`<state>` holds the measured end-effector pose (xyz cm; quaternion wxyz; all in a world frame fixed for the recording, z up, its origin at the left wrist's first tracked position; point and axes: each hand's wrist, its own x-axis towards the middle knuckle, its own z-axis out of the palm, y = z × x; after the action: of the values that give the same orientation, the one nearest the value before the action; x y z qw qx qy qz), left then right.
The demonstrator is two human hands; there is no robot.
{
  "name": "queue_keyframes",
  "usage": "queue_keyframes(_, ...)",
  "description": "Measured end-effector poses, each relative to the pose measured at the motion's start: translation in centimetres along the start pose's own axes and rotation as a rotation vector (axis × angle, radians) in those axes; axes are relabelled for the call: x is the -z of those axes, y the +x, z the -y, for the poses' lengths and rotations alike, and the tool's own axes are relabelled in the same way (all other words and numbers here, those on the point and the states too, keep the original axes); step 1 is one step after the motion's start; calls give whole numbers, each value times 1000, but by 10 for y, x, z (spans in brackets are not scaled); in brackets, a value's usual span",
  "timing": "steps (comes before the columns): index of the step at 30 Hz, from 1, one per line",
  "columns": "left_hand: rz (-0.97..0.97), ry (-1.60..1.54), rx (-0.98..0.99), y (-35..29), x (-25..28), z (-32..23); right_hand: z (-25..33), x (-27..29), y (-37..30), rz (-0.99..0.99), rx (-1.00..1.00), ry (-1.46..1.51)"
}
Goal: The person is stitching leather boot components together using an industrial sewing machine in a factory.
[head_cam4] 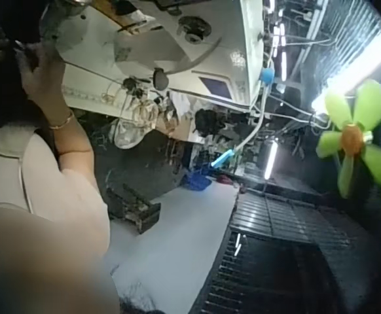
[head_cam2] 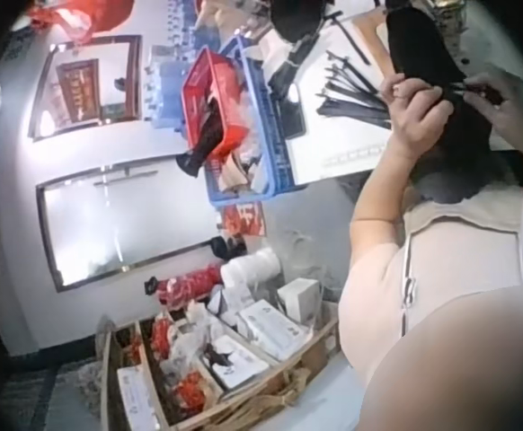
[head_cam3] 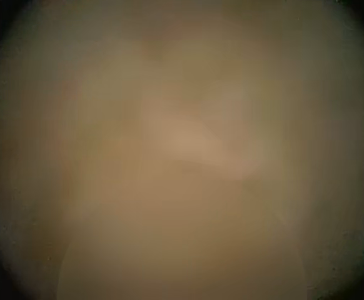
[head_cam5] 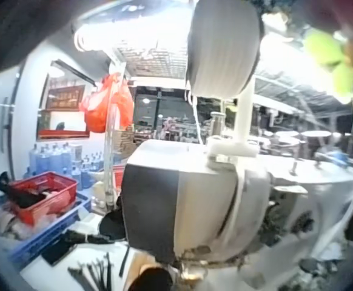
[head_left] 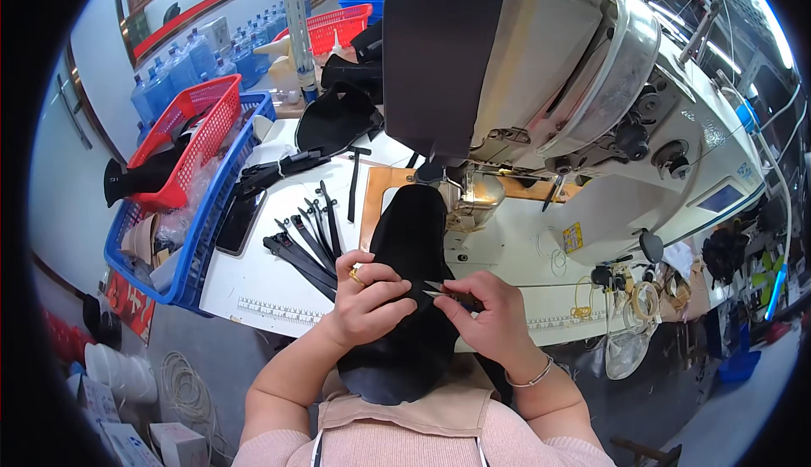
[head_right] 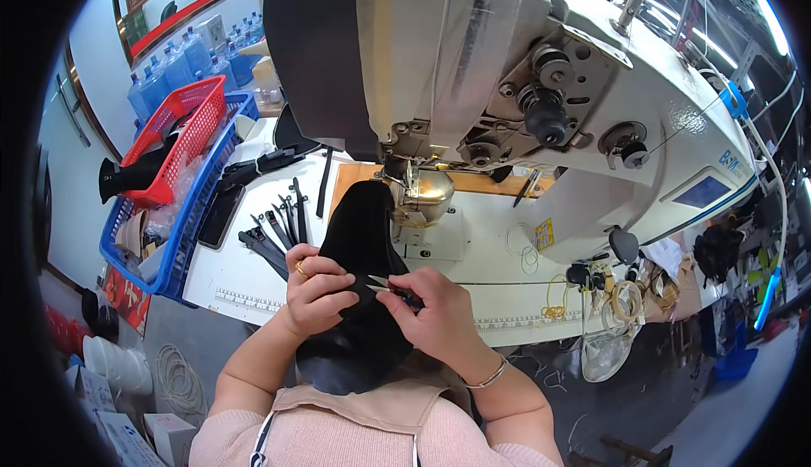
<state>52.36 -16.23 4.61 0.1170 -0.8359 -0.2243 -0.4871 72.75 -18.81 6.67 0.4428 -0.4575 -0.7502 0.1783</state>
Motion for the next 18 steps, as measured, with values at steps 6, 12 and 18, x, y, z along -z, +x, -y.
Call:
queue_keyframes(6, -26, 1, 18, -3, -2, 1, -7, -2, -3, -64, -50, 67)
queue_keyframes(12, -31, -2, 51, -2, -3, 0, -4, -1, -3, 2, -80, 41)
queue_keyframes(18, -28, -22, 74, -4, -4, -2, -1, -2, -2, 11, -49, -10)
